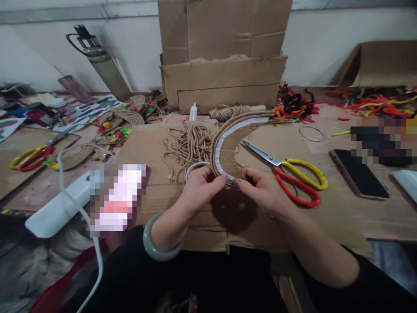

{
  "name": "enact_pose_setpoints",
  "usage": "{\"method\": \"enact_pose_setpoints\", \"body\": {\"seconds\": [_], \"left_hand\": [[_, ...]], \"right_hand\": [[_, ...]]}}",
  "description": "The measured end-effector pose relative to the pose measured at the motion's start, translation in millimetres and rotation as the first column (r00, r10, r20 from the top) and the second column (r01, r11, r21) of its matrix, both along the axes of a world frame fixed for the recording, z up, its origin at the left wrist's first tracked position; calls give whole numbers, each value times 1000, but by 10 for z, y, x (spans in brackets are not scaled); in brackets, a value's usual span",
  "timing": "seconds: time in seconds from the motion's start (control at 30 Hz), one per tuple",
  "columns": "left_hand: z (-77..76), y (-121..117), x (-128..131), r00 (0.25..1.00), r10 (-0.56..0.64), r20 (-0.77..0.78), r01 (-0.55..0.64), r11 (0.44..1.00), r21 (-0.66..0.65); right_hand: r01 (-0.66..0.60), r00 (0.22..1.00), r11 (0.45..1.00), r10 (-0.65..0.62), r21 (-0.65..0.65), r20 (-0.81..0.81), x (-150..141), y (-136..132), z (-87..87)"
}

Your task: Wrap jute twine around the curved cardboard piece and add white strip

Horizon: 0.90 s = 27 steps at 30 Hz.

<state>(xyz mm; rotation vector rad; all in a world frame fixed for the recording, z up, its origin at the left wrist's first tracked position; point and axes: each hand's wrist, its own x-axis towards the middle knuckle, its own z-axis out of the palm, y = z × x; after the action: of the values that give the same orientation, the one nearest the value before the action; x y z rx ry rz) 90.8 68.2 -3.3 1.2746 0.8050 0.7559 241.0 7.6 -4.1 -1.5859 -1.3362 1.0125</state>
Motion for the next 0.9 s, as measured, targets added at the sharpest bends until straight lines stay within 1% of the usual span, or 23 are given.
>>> {"method": "enact_pose_setpoints", "body": {"seconds": [0.17,0.4,0.57,0.77,0.9], "left_hand": [[-1,-2,1,999,25,32,-23,999,-34],[9,-3,5,998,14,60,-13,1000,-13],[8,-8,16,997,18,69,-15,999,-44],[18,-15,14,996,14,90,-12,1000,-26],[22,-17,20,997,20,79,-17,999,-40]], "right_hand": [[-4,1000,1000,5,17,-21,-23,25,4],[-66,998,997,66,43,-7,-53,-12,31],[-63,998,994,65,85,-21,-50,-5,21],[-88,995,994,91,68,-31,-50,-2,12],[-71,997,994,72,85,-14,-53,1,8]]}}
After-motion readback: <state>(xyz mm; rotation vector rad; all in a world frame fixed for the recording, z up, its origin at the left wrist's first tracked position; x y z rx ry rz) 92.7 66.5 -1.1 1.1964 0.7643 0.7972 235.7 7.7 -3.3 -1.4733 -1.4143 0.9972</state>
